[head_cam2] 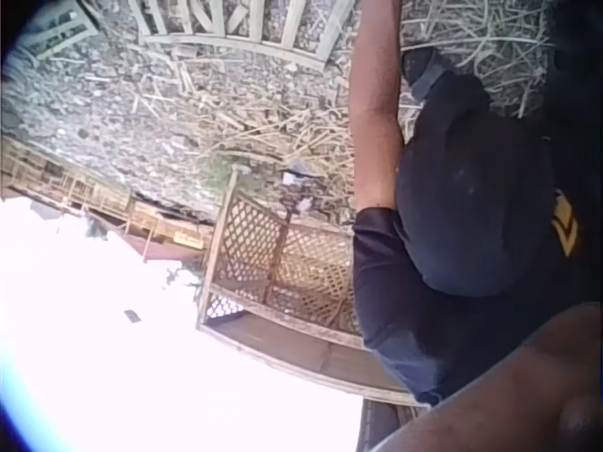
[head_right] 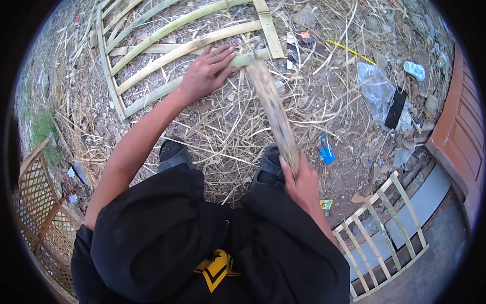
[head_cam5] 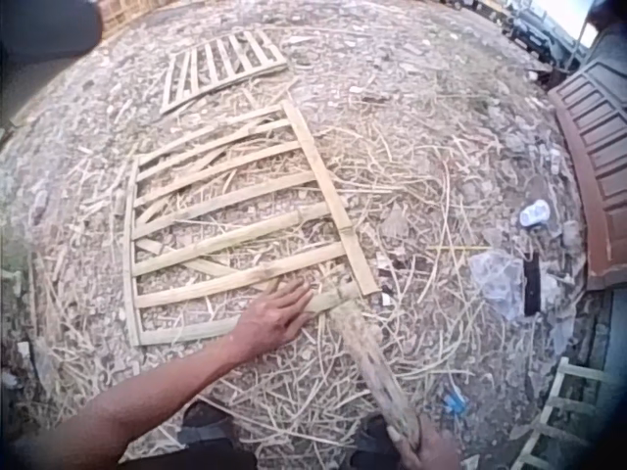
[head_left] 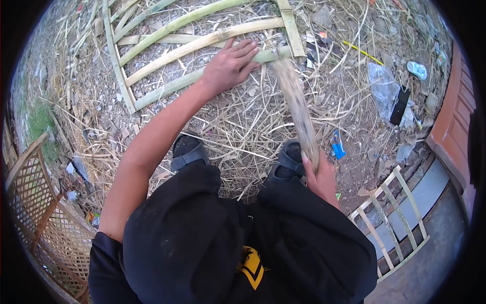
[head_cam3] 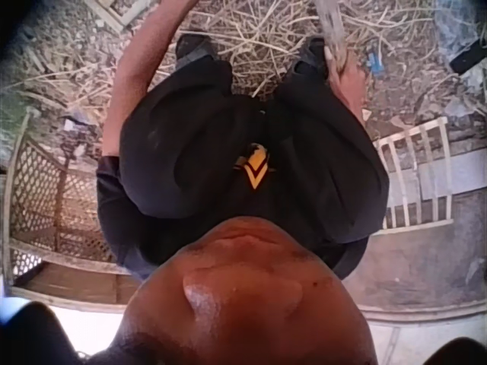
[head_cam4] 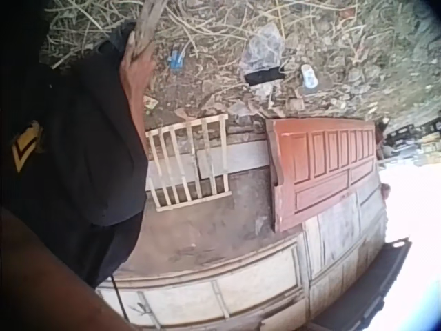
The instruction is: The person arranges bamboo slats across a wooden frame, inserts a nail into a slat by hand, and hammers it into the frame using a wooden club.
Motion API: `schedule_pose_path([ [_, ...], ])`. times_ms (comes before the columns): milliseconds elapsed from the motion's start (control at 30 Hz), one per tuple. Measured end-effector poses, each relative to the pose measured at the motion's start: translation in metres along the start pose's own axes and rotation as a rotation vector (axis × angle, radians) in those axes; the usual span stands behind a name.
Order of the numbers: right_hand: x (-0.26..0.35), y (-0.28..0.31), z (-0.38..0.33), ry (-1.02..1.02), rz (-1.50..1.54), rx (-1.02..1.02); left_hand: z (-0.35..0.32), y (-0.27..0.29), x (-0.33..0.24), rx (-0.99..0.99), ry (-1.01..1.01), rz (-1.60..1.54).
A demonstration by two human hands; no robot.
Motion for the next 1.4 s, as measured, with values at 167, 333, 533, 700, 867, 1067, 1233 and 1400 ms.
schedule_pose_path([
  [167,0.003,-0.023,0.030,-0.031,0.018,0.042,-0.001,0.001,0.006,0.006,0.010,0.020],
  [333,-0.004,-0.008,0.003,-0.081,0.039,0.055,-0.005,0.002,0.002,-0.028,-0.022,0.045],
  [533,0.023,-0.008,0.019,0.052,-0.126,-0.022,-0.006,0.001,0.014,-0.036,-0.013,0.053],
  [700,0.010,-0.013,0.007,-0.031,0.060,0.027,-0.004,-0.001,0.004,-0.011,0.003,-0.003],
  [867,-0.004,-0.004,0.000,-0.057,-0.030,0.018,-0.004,0.003,0.003,-0.012,-0.007,0.008],
  [1067,0.015,0.004,0.016,0.174,-0.058,-0.161,-0.007,0.005,-0.001,0.057,-0.017,0.123],
  [1233,0.005,-0.009,0.046,0.159,-0.156,-0.071,-0.014,0.000,-0.003,0.114,-0.033,0.262],
  [1400,0.007,-0.002,0.045,0.164,-0.076,-0.132,-0.018,-0.004,0.001,0.125,-0.002,0.277],
])
Point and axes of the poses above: each hand's wrist, its own z-axis towards the middle knuckle, its own y-axis out of the back of the hand, x = y × z, the point moved 8 cm from there along z, towards the middle knuckle, and after that the axes turned 6 degrees about -z, right-handed, at the moved point
